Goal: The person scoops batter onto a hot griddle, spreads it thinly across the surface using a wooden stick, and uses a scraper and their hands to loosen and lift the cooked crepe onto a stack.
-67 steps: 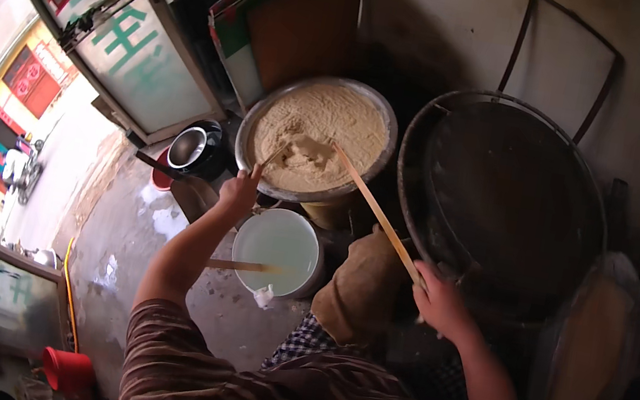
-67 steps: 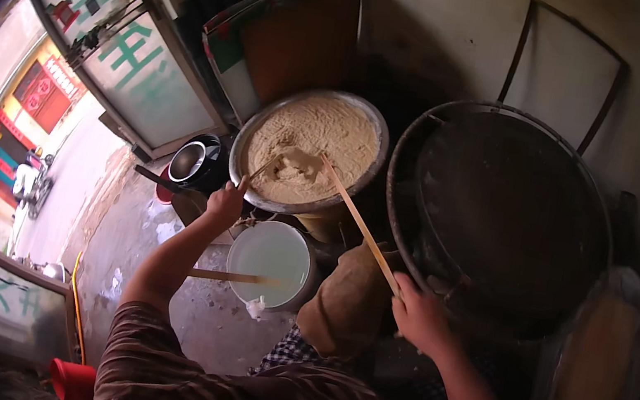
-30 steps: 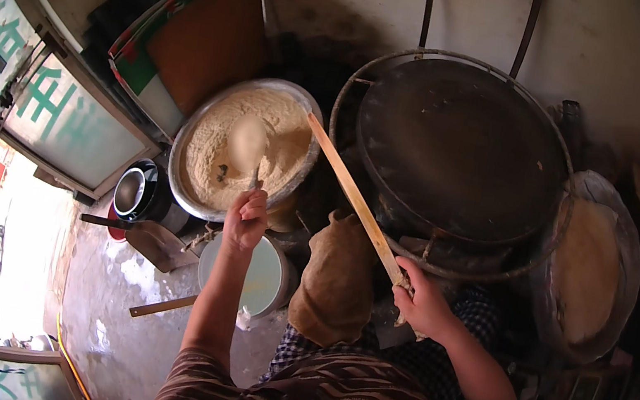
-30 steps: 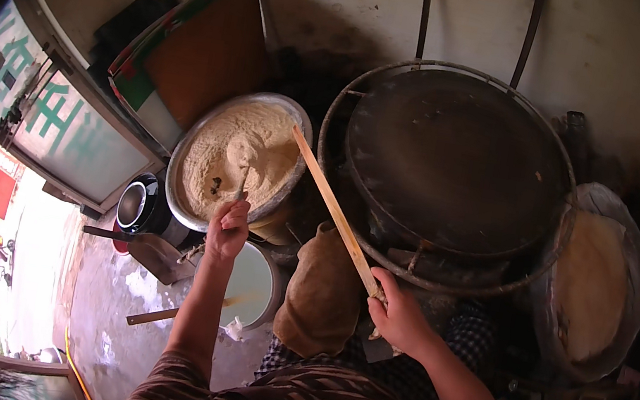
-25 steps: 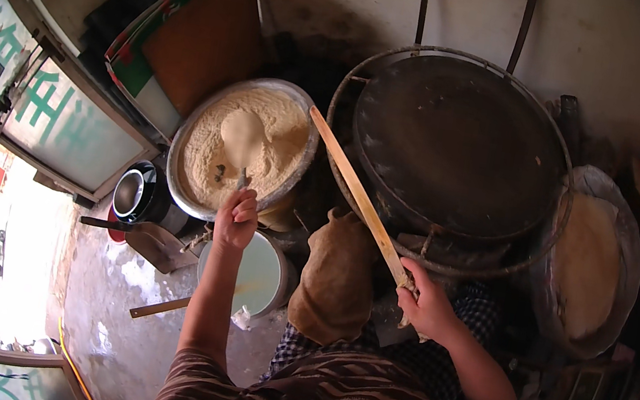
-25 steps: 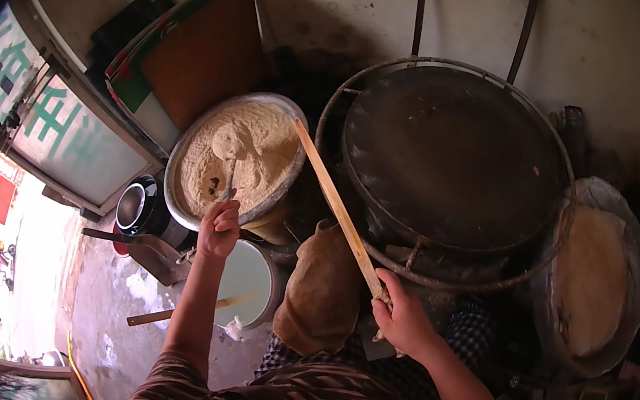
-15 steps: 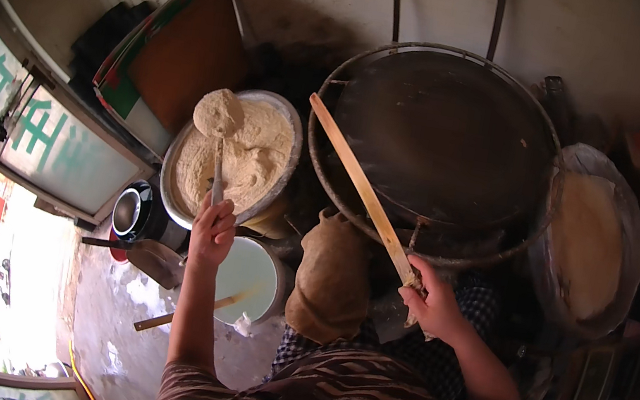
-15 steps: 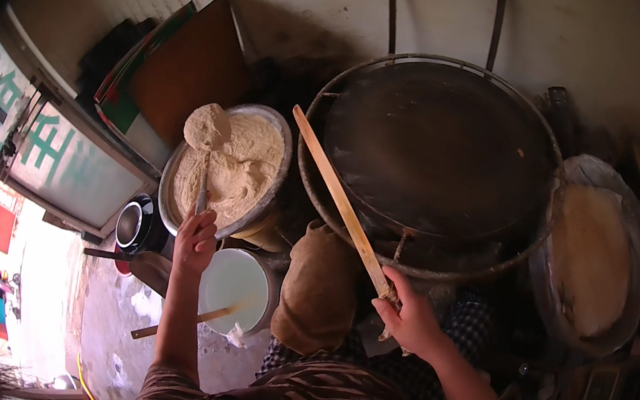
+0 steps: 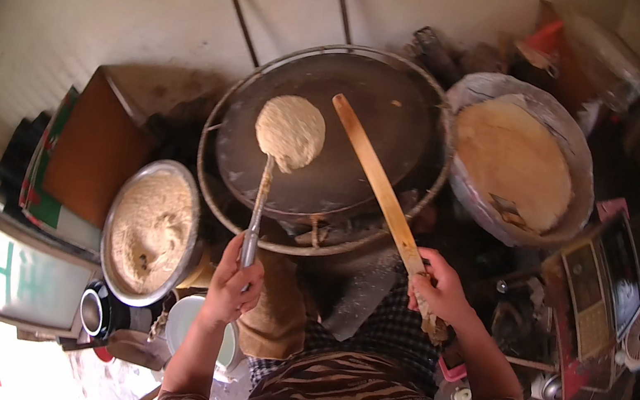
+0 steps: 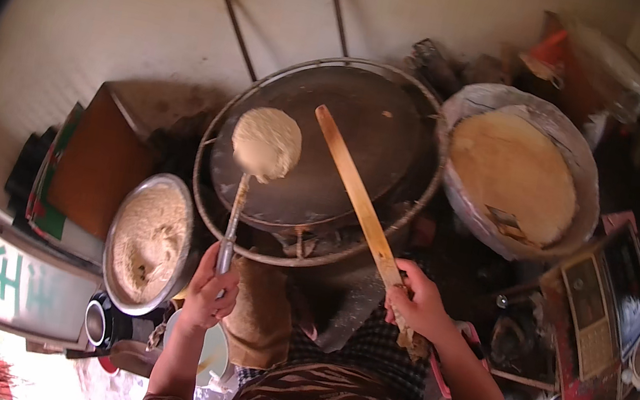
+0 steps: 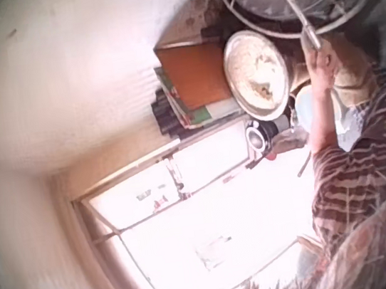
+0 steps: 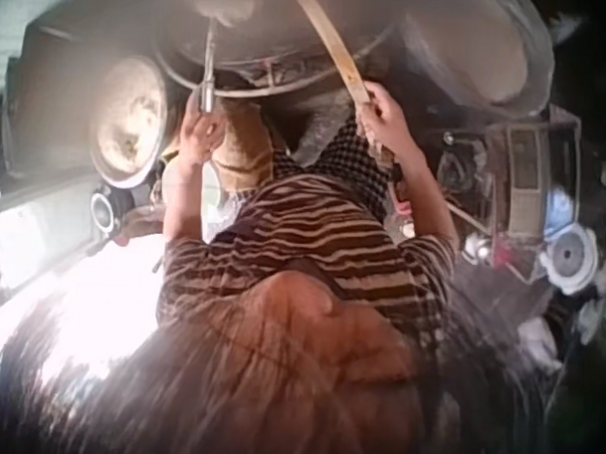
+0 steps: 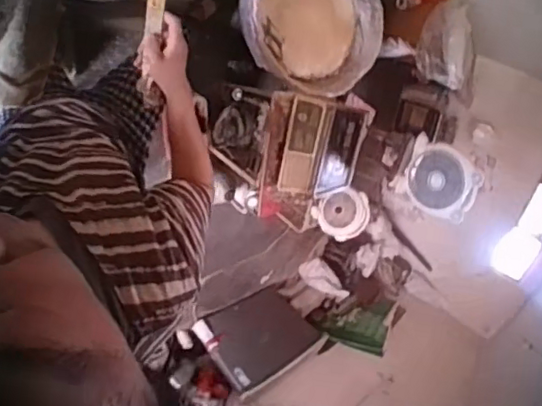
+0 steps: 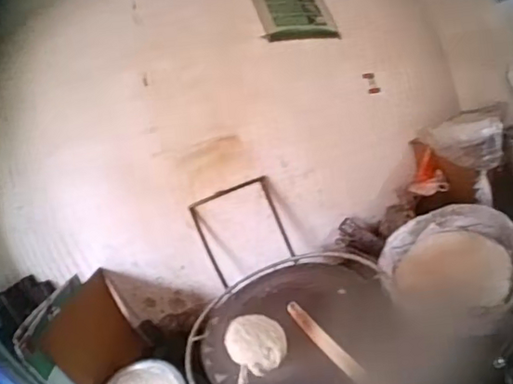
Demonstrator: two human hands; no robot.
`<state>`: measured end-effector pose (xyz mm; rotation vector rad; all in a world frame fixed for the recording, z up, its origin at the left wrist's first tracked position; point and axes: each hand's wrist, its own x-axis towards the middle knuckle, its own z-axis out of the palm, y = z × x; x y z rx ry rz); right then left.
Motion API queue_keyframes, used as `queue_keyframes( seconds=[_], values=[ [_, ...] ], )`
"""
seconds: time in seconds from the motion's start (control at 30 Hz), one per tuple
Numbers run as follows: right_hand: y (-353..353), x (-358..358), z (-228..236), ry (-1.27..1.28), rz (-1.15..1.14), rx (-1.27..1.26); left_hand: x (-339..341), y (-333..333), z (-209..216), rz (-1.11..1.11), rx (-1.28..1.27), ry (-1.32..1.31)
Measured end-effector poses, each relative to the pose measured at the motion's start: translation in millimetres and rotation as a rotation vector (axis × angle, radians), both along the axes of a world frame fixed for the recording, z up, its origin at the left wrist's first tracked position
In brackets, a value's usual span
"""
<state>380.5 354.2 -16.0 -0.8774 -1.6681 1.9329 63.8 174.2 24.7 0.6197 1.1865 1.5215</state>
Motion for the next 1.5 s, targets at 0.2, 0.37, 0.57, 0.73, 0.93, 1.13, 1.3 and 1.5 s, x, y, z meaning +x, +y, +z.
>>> queue_keyframes(
  seconds=[0.2,0.37,0.57,0.73,0.93,1.13,1.3,1.5],
  values=[
    [5.5,19.2,-13.5,-0.151,-0.076,0.030,5.2,43.1,-66.6,-0.191,-0.336,0.607],
    [17.3,12.0,-45.4,-0.135,-0.115,-0.119,-22.6,48.6,-105.1,-0.049,-0.221,1.674],
    [8.9,-13.3,-29.6,-0.446,-0.052,0.170,-66.4,49.3,-101.2,-0.040,-0.188,2.240],
    [18.2,-5.6,-62.0,-0.828,0.033,1.047,-92.3,24.8,-98.0,0.216,-0.044,2.208],
    [-18.7,-44.4,-46.0,-0.642,-0.082,0.964,-137.1,-46.2,-148.4,0.713,-0.599,2.009],
    [-39.4,-84.0,-58.0,-0.662,0.127,1.010,-170.6,-152.8,-162.8,0.782,-0.847,1.609],
    [-19.2,-80.2,-51.3,-0.927,0.029,0.978,-158.1,-166.8,-156.8,0.465,-1.476,1.396],
    [-18.8,-76.7,-54.6,-0.761,0.183,0.618,-168.0,-93.3,-185.8,0.548,-0.738,1.266]
  ],
)
